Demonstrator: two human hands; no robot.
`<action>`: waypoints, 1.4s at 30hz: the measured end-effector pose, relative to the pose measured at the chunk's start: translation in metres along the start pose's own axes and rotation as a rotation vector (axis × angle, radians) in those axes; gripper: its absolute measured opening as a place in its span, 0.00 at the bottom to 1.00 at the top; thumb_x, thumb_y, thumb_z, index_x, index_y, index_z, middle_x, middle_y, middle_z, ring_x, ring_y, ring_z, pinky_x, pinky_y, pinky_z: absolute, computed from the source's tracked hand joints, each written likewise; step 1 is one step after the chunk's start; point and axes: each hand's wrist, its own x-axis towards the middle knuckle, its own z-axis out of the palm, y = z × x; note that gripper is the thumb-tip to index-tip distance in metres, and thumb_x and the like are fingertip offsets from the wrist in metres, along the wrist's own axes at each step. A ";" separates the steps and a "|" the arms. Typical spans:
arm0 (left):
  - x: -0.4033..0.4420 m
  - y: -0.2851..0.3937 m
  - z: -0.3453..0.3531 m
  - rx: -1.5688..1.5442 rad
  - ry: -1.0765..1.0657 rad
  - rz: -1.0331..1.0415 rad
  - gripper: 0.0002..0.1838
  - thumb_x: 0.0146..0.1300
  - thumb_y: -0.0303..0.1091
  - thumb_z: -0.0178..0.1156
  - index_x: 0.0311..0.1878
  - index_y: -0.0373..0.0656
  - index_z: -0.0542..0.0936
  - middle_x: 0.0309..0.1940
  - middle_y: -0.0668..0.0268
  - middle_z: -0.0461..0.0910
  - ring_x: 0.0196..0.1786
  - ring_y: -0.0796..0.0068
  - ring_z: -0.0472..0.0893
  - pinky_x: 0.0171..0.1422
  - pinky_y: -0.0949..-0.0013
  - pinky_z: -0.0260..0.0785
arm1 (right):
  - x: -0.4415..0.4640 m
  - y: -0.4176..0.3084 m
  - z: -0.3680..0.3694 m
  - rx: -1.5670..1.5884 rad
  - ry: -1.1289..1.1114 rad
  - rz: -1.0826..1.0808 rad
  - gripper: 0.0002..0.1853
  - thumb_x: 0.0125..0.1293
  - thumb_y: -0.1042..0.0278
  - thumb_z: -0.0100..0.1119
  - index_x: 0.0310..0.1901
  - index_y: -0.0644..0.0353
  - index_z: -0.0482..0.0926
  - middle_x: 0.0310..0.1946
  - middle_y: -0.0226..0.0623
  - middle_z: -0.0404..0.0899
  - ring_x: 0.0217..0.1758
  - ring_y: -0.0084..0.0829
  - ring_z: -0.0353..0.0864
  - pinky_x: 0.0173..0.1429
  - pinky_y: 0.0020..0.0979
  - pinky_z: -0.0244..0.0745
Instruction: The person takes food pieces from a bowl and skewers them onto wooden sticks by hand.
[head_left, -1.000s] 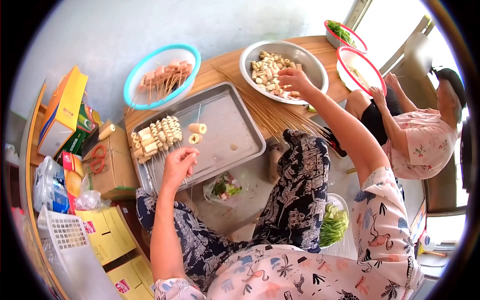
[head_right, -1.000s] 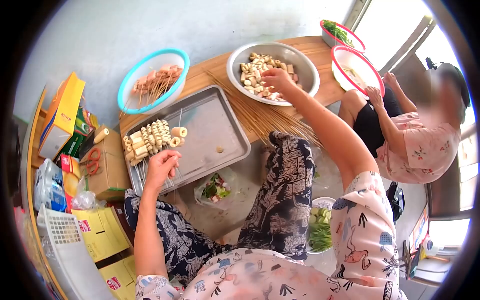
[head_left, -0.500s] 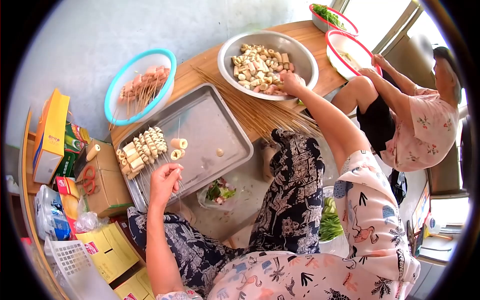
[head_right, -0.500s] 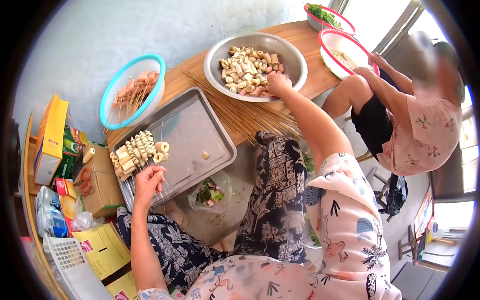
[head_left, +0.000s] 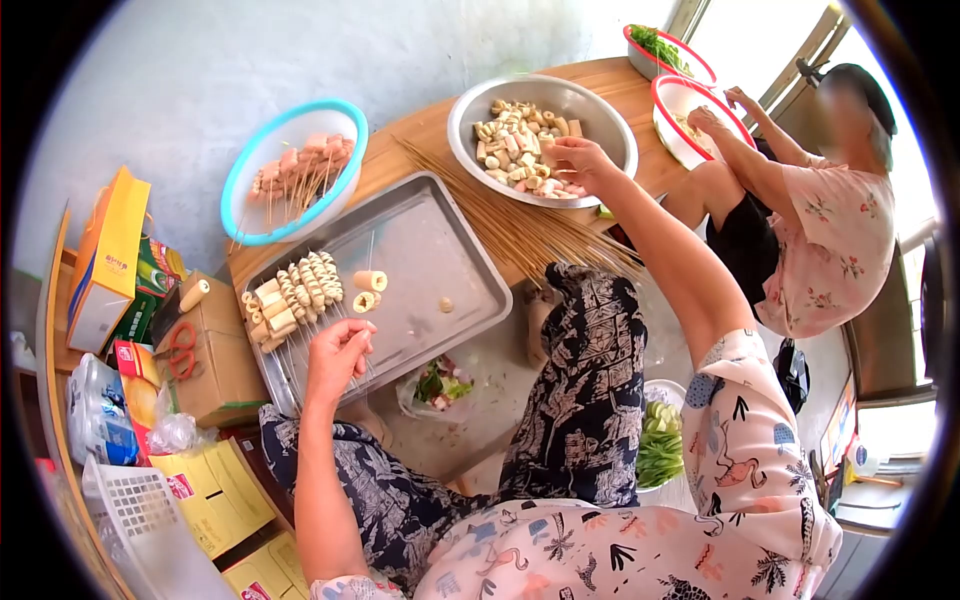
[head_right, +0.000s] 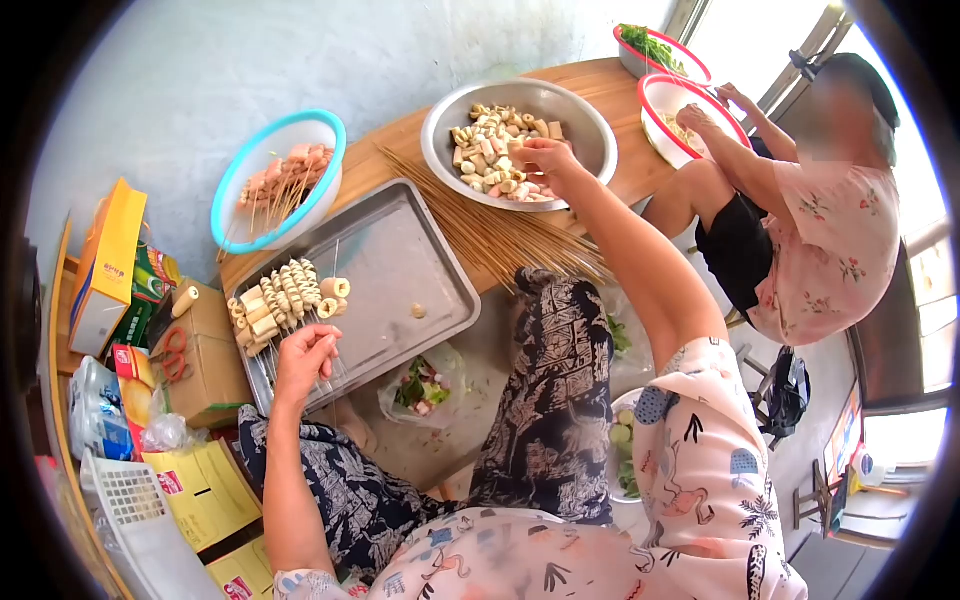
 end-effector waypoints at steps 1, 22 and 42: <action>0.000 0.000 0.000 -0.004 0.007 0.009 0.07 0.65 0.28 0.55 0.41 0.37 0.80 0.25 0.70 0.75 0.18 0.89 0.69 0.19 0.83 0.60 | -0.010 -0.005 0.011 0.161 -0.141 -0.034 0.10 0.57 0.65 0.68 0.40 0.53 0.80 0.34 0.27 0.79 0.35 0.21 0.76 0.39 0.28 0.71; -0.009 0.002 -0.002 -0.015 -0.039 0.044 0.07 0.62 0.27 0.55 0.39 0.36 0.81 0.23 0.70 0.76 0.18 0.87 0.70 0.21 0.80 0.62 | -0.103 0.039 0.195 0.236 -0.384 -0.034 0.06 0.62 0.72 0.61 0.41 0.55 0.78 0.37 0.28 0.82 0.37 0.19 0.81 0.40 0.23 0.69; -0.005 -0.004 -0.005 0.066 -0.041 0.067 0.07 0.63 0.28 0.55 0.39 0.35 0.81 0.22 0.69 0.75 0.16 0.87 0.69 0.18 0.80 0.61 | -0.115 0.037 0.221 0.171 -0.431 -0.147 0.06 0.63 0.75 0.59 0.42 0.60 0.77 0.38 0.33 0.83 0.40 0.22 0.83 0.42 0.23 0.71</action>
